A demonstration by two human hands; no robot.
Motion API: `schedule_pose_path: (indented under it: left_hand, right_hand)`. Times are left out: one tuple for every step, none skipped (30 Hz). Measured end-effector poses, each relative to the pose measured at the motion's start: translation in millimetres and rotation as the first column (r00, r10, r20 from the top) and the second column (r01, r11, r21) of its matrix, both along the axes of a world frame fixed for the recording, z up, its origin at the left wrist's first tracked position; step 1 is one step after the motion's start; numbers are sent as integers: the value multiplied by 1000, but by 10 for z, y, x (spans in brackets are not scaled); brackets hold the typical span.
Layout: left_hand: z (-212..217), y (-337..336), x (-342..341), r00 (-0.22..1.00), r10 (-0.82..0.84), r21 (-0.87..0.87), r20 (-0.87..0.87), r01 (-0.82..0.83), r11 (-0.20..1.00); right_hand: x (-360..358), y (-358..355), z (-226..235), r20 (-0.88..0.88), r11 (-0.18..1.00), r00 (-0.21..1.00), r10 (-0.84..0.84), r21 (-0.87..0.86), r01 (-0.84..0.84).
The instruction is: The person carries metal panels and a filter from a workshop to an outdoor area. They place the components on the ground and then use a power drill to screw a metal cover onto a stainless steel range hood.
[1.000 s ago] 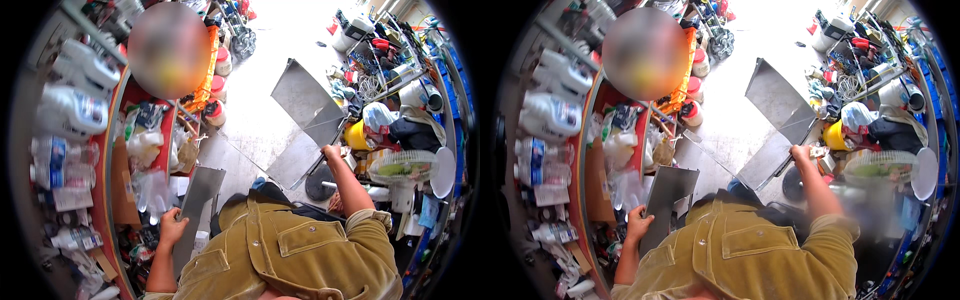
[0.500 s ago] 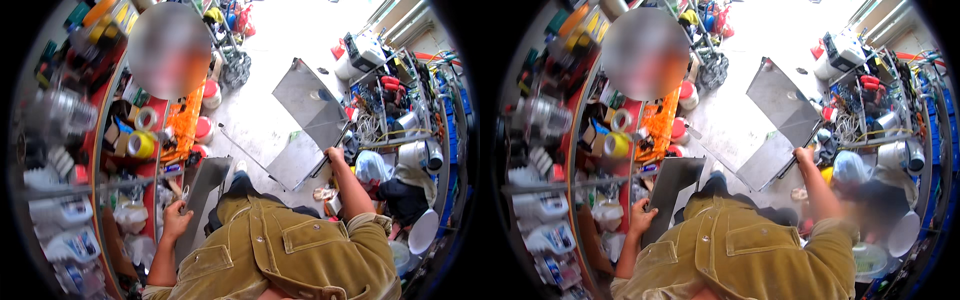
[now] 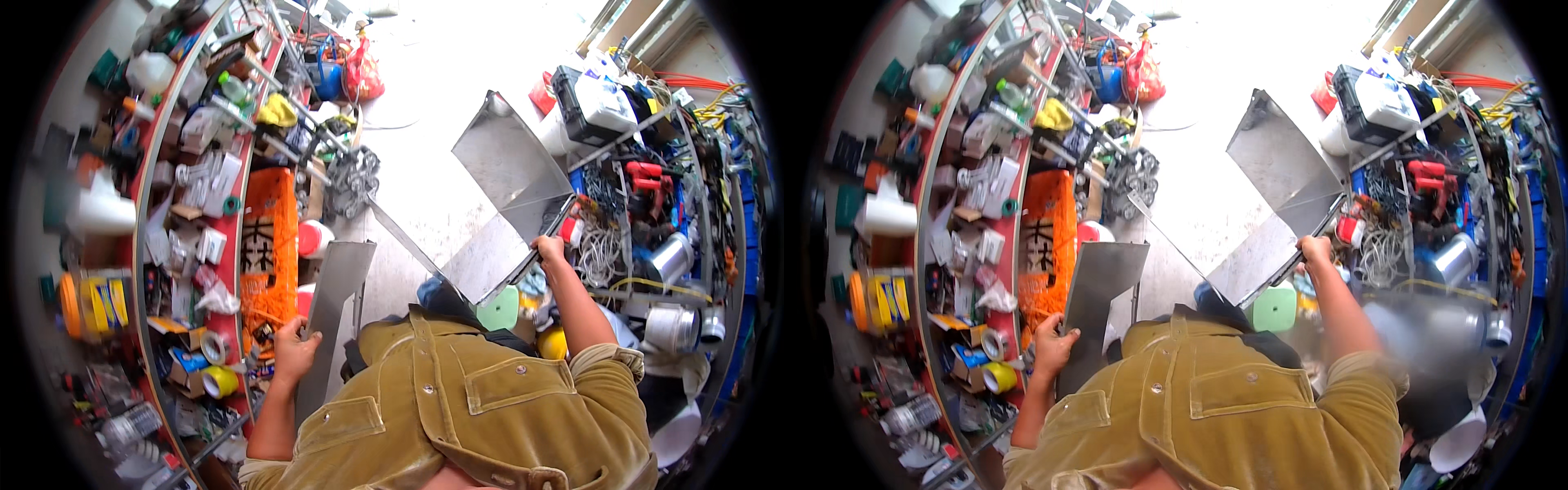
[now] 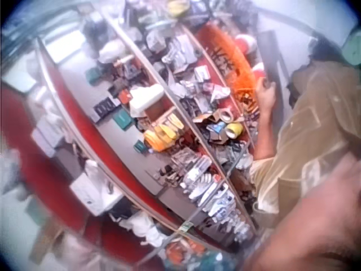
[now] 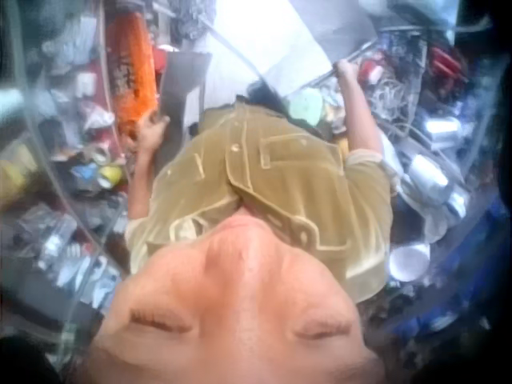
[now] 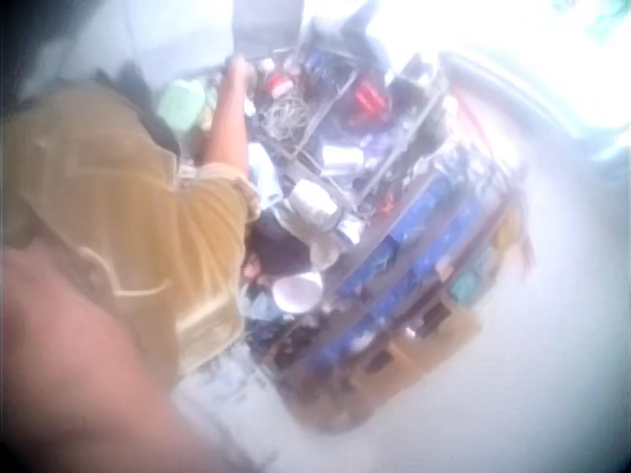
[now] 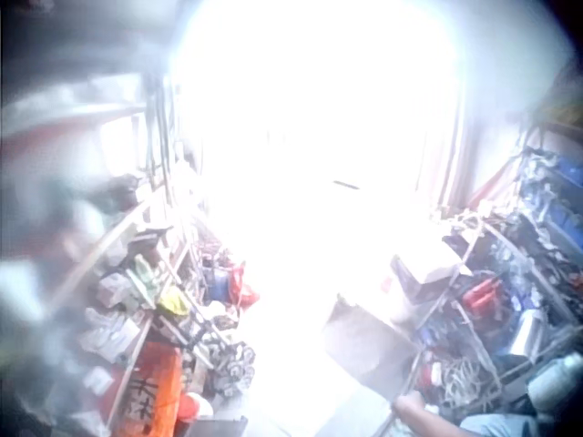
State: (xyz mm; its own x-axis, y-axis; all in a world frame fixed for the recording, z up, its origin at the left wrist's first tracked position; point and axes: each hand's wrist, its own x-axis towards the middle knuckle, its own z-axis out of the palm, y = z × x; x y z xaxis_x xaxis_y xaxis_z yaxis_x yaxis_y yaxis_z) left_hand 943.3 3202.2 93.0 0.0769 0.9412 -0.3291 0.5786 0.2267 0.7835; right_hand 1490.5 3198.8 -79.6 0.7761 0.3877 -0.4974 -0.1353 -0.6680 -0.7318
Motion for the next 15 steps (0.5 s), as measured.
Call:
schedule_pose_path:
  left_hand:
    - [-117, 250, 108, 1000, -7, 57, -25, 8, 998]
    - [-84, 515, 285, 1000, 1, 48, -25, 0, 999]
    - [-42, 795, 469, 1000, 9, 39, -25, -8, 999]
    - [-2, 1065, 642, 1000, 17, 30, -26, -16, 999]
    - [5, 1331, 822, 999, 14, 43, -48, -12, 999]
    - [12, 1603, 992, 997, 10, 57, -71, -6, 998]
    - [22, 1877, 1172, 996, 5, 71, -94, 1, 997]
    - [20, 2161, 1385, 997, 13, 77, -76, -7, 997]
    - [37, 2444, 1599, 998, 18, 84, -58, -13, 996]
    - [29, 2736, 1806, 999, 21, 90, -39, -17, 996]
    - [-26, 3058, 1988, 1000, 7, 110, -12, -6, 994]
    - [-101, 3386, 2161, 1000, -8, 129, 15, 6, 992]
    - [-163, 3721, 2334, 999, -24, 149, 42, 18, 989]
    - [-180, 4022, 2487, 1000, -11, 122, 14, 9, 992]
    - [-191, 4393, 2710, 1000, -27, 100, 6, 27, 995]
  right_hand:
    - [173, 278, -6, 59, 999, 998, 20, -38, -18]
    - [346, 553, 39, 37, 999, 999, 11, -51, -9]
    - [516, 840, 84, 15, 998, 1000, 1, -64, 0]
    - [683, 1128, 98, -8, 997, 1000, -9, -77, 8]
    - [905, 1402, 114, 86, 995, 995, 42, -90, -34]
    - [1150, 1648, 83, 87, 995, 996, 21, -98, -13]
    - [1403, 1871, 17, 88, 994, 996, 0, -106, 10]
    - [1599, 2165, 30, 91, 994, 996, -21, -106, 31]
    - [1794, 2445, 46, 75, 996, 996, -53, -64, 58]
    - [1974, 2678, 70, 41, 999, 998, -44, -24, 45]
    - [2124, 2972, 142, 20, 998, 998, -62, -30, 63]
    - [2300, 3261, 182, -1, 996, 997, -82, -37, 82]
    - [2561, 3517, -1, 112, 995, 991, -69, -58, 76]
    - [2473, 3913, 244, 214, 991, 976, -35, -117, 61]
    - [2788, 4124, 198, 157, 992, 986, -61, -99, 77]
